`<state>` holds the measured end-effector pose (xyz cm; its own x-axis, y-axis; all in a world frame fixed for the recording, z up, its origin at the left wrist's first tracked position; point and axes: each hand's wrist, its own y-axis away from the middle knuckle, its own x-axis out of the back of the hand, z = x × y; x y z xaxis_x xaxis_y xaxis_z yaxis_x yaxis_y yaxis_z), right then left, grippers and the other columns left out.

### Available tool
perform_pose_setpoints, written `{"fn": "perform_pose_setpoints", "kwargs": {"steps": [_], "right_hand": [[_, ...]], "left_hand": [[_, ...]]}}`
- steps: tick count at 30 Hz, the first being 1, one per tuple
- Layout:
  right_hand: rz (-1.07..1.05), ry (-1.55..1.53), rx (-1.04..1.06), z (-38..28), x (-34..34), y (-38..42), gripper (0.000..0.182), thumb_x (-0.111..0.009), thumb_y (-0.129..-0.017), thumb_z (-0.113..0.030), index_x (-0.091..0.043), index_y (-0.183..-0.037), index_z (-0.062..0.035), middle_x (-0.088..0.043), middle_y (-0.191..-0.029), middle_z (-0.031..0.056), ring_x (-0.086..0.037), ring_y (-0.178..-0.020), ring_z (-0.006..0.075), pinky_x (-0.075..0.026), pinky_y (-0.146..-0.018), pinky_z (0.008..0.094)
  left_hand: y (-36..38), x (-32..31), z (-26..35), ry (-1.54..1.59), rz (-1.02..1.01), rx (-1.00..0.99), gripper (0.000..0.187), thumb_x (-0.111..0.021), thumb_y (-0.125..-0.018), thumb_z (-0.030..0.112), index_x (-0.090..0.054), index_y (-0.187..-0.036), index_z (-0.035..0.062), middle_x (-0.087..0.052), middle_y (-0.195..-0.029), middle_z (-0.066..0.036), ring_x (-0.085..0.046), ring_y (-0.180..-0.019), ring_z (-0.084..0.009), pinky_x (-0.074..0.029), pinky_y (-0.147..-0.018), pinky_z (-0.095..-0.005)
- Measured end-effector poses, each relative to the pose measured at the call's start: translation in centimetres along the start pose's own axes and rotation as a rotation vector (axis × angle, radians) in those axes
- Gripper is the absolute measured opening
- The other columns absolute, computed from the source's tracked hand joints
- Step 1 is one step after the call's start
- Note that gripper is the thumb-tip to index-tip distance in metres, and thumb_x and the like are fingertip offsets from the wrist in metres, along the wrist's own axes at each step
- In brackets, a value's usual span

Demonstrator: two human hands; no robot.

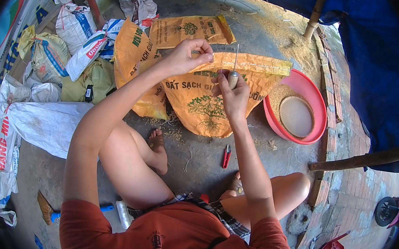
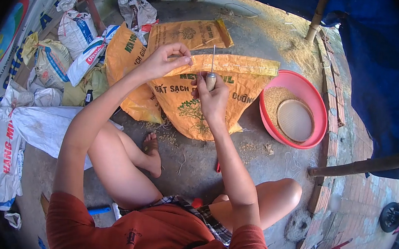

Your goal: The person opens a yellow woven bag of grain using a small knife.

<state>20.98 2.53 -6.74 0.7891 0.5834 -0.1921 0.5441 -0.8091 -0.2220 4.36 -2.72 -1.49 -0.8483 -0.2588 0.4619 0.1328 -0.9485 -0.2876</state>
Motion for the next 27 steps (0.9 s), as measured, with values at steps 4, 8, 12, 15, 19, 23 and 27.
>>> {"fn": "perform_pose_setpoints", "kwargs": {"steps": [4, 8, 12, 15, 19, 23, 27], "right_hand": [[0.022, 0.049, 0.021, -0.5, 0.0, 0.0, 0.018, -0.054, -0.088, -0.012, -0.056, -0.093, 0.0049, -0.061, -0.071, 0.0073, -0.056, -0.053, 0.0089, -0.045, -0.046, 0.0213], [-0.004, 0.102, 0.02, -0.6, 0.1, 0.0, 0.014, -0.053, -0.087, -0.009, -0.057, -0.091, 0.0045, -0.062, -0.071, 0.0075, -0.057, -0.053, 0.0087, -0.045, -0.047, 0.0211], [-0.038, 0.079, -0.015, -0.4, 0.3, -0.2, 0.013, -0.053, -0.086, -0.006, -0.058, -0.092, 0.0039, -0.063, -0.073, 0.0081, -0.057, -0.054, 0.0091, -0.046, -0.048, 0.0212], [-0.056, -0.017, -0.03, -0.2, 0.6, -0.4, 0.015, -0.054, -0.086, -0.007, -0.058, -0.093, 0.0047, -0.063, -0.074, 0.0088, -0.057, -0.055, 0.0095, -0.047, -0.049, 0.0215], [-0.072, -0.118, -0.043, -0.1, 0.8, -0.7, 0.017, -0.054, -0.087, -0.009, -0.058, -0.094, 0.0053, -0.063, -0.075, 0.0095, -0.057, -0.055, 0.01, -0.048, -0.049, 0.0216], [-0.082, -0.137, -0.106, 0.0, 1.1, -0.8, 0.019, -0.054, -0.088, -0.015, -0.059, -0.092, 0.0035, -0.064, -0.077, 0.0098, -0.057, -0.055, 0.0102, -0.047, -0.049, 0.0216], [-0.087, -0.111, -0.124, 0.6, 1.2, -0.9, 0.019, -0.053, -0.088, -0.016, -0.059, -0.091, 0.0014, -0.065, -0.077, 0.0099, -0.057, -0.054, 0.0104, -0.046, -0.048, 0.0219]], "left_hand": [[0.2, -0.7, 0.6, -0.266, -0.012, -0.139, 0.014, -0.061, -0.082, 0.016, -0.059, -0.082, 0.0024, -0.062, -0.084, -0.003, -0.056, -0.08, -0.0119, -0.04, -0.08, -0.0284], [0.6, -2.0, 0.9, -0.286, 0.07, -0.221, 0.013, -0.064, -0.077, 0.017, -0.065, -0.076, 0.0044, -0.064, -0.073, -0.005, -0.058, -0.075, -0.0178, -0.043, -0.078, -0.0337], [0.9, -2.3, 0.5, -0.362, 0.1, -0.165, 0.01, -0.063, -0.078, 0.017, -0.068, -0.084, 0.0104, -0.065, -0.079, -0.003, -0.053, -0.086, -0.0189, -0.041, -0.083, -0.0338], [0.8, -2.1, 0.5, -0.408, 0.067, -0.18, 0.013, -0.061, -0.078, 0.015, -0.069, -0.088, 0.0131, -0.065, -0.082, -0.002, -0.049, -0.091, -0.0188, -0.039, -0.085, -0.0334], [1.0, -2.1, 0.3, -0.442, 0.056, -0.208, 0.017, -0.058, -0.079, 0.014, -0.069, -0.093, 0.015, -0.064, -0.082, 0.0, -0.048, -0.091, -0.0177, -0.034, -0.088, -0.0333], [1.1, -2.3, 0.9, -0.537, 0.062, -0.248, 0.018, -0.057, -0.081, 0.014, -0.068, -0.095, 0.0158, -0.064, -0.082, 0.001, -0.047, -0.09, -0.0169, -0.031, -0.088, -0.0328], [1.0, -2.3, 1.1, -0.606, 0.038, -0.305, 0.017, -0.058, -0.081, 0.017, -0.068, -0.095, 0.015, -0.064, -0.081, 0.001, -0.047, -0.09, -0.0173, -0.03, -0.088, -0.0324]]}}
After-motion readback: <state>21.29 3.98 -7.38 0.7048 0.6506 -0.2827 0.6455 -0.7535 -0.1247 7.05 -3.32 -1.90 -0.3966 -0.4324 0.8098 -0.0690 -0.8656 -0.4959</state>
